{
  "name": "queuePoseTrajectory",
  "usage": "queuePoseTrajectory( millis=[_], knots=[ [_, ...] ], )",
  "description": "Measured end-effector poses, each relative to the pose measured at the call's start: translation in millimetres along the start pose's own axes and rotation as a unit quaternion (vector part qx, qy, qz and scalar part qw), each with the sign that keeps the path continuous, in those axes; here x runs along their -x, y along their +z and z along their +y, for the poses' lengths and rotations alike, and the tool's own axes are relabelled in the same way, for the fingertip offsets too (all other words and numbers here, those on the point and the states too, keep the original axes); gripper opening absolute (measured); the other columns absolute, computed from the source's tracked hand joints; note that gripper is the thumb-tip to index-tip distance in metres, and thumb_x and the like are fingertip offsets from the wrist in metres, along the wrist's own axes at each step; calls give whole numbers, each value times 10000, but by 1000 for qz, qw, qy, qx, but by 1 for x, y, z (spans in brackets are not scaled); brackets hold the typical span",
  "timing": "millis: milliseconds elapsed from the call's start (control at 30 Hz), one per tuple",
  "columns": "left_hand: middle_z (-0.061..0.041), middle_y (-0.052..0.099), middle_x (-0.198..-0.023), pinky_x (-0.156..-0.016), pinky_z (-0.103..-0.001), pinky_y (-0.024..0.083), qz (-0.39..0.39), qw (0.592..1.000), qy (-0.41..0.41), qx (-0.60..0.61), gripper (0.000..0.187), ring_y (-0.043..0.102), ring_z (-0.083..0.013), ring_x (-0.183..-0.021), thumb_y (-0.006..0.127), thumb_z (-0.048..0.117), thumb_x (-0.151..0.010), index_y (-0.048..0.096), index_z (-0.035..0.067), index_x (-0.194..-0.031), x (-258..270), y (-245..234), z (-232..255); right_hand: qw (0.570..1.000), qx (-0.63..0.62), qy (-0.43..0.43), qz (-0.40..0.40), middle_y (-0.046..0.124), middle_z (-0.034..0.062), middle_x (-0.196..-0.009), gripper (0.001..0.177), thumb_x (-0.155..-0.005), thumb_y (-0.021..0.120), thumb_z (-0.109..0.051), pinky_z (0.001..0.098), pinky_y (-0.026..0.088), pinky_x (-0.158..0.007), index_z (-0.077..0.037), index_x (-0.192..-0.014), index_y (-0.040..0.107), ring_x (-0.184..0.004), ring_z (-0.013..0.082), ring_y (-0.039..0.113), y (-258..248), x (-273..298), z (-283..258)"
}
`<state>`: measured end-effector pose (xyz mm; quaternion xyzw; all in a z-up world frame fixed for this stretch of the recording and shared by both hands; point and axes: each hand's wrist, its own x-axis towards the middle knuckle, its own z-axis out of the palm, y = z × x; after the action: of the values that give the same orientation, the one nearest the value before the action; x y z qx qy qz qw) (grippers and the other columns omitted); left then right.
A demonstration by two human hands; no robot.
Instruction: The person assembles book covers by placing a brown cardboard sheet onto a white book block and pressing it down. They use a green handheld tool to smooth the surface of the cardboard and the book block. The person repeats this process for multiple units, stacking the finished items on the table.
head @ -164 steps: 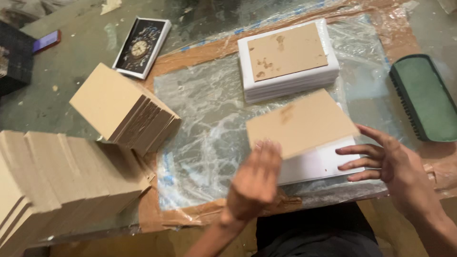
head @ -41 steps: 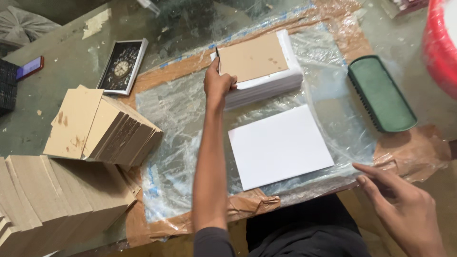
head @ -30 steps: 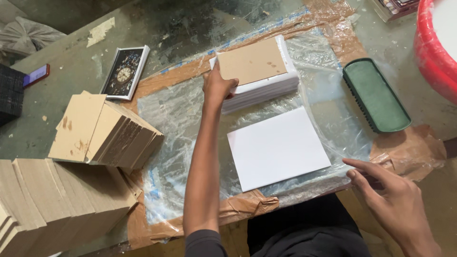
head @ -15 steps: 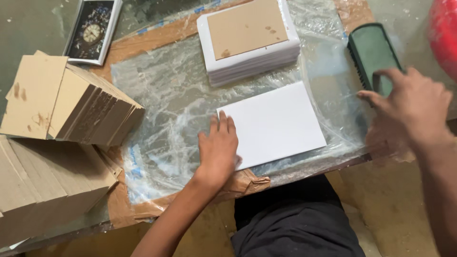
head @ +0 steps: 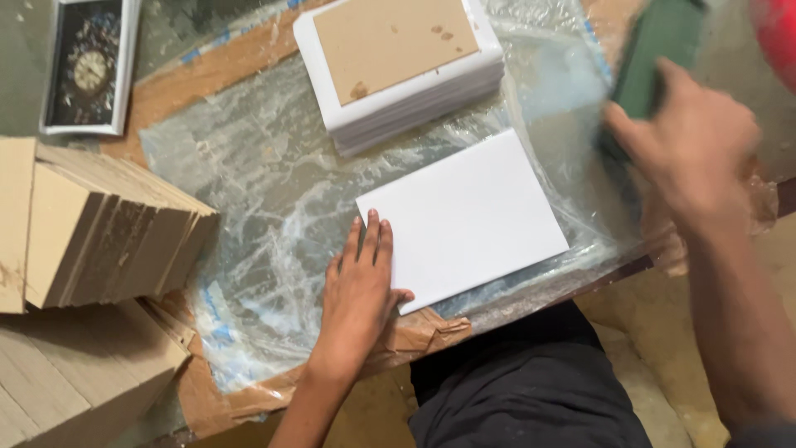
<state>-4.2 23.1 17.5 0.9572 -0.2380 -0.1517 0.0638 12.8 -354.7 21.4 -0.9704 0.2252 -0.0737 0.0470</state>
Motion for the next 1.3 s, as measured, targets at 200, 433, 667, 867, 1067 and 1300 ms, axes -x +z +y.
queuePoseTrajectory(
  millis=[200, 433, 667, 867, 1067, 1300],
  knots=[
    [-133, 297, -1663, -1076, -603, 359, 5, 1000, -22, -18, 1040, 261, -353, -1482, 868, 368, -663, 370, 33, -1512, -3, -11, 9, 991, -53, -117, -38, 711, 152, -794, 650, -857, 767, -568, 501, 528, -683, -252, -1421, 704, -753, 360, 703, 28, -31, -51],
    [-84, 296, -1628, -1119, -616, 319, 3, 1000, -21, -10, 1033, 239, -340, -1509, 845, 419, -681, 363, 59, -1521, 1, -8, 5, 970, 161, -130, -128, 684, 108, -889, 773, -808, 701, -657, 391, 560, -601, -372, -1516, 581, -726, 245, 715, -29, 55, 20],
    [-73, 192, -1672, -1181, -676, 154, 9, 998, 8, 55, 1109, 149, -275, -1548, 814, 497, -717, 241, 92, -1575, 3, 18, -19, 989, 28, -23, -144, 719, 164, -918, 771, -884, 675, -615, 467, 563, -631, -362, -1584, 473, -730, 334, 720, -54, 50, -9],
    [-99, 179, -1684, -1176, -698, 141, 31, 997, 27, 68, 1109, 146, -282, -1554, 797, 497, -748, 211, 67, -1586, 5, 25, -24, 954, -54, -246, -161, 630, 248, -946, 785, -858, 635, -637, 506, 590, -548, -404, -1549, 344, -671, 393, 707, -7, 146, -155],
    [-103, 173, -1682, -1171, -705, 146, 3, 998, 20, 56, 1109, 118, -300, -1559, 793, 506, -740, 221, 53, -1576, 6, 26, -24, 986, 70, -85, -128, 659, 250, -849, 788, -894, 622, -618, 480, 558, -561, -386, -1614, 400, -652, 372, 687, -20, 103, -50],
    [-87, 170, -1684, -1158, -733, 123, -2, 999, 12, 30, 1102, 103, -298, -1561, 789, 508, -735, 231, 63, -1575, 1, 17, -20, 976, -38, -155, -145, 630, 236, -889, 800, -891, 628, -574, 489, 574, -548, -426, -1598, 285, -625, 362, 675, -22, 116, -105]
  ],
)
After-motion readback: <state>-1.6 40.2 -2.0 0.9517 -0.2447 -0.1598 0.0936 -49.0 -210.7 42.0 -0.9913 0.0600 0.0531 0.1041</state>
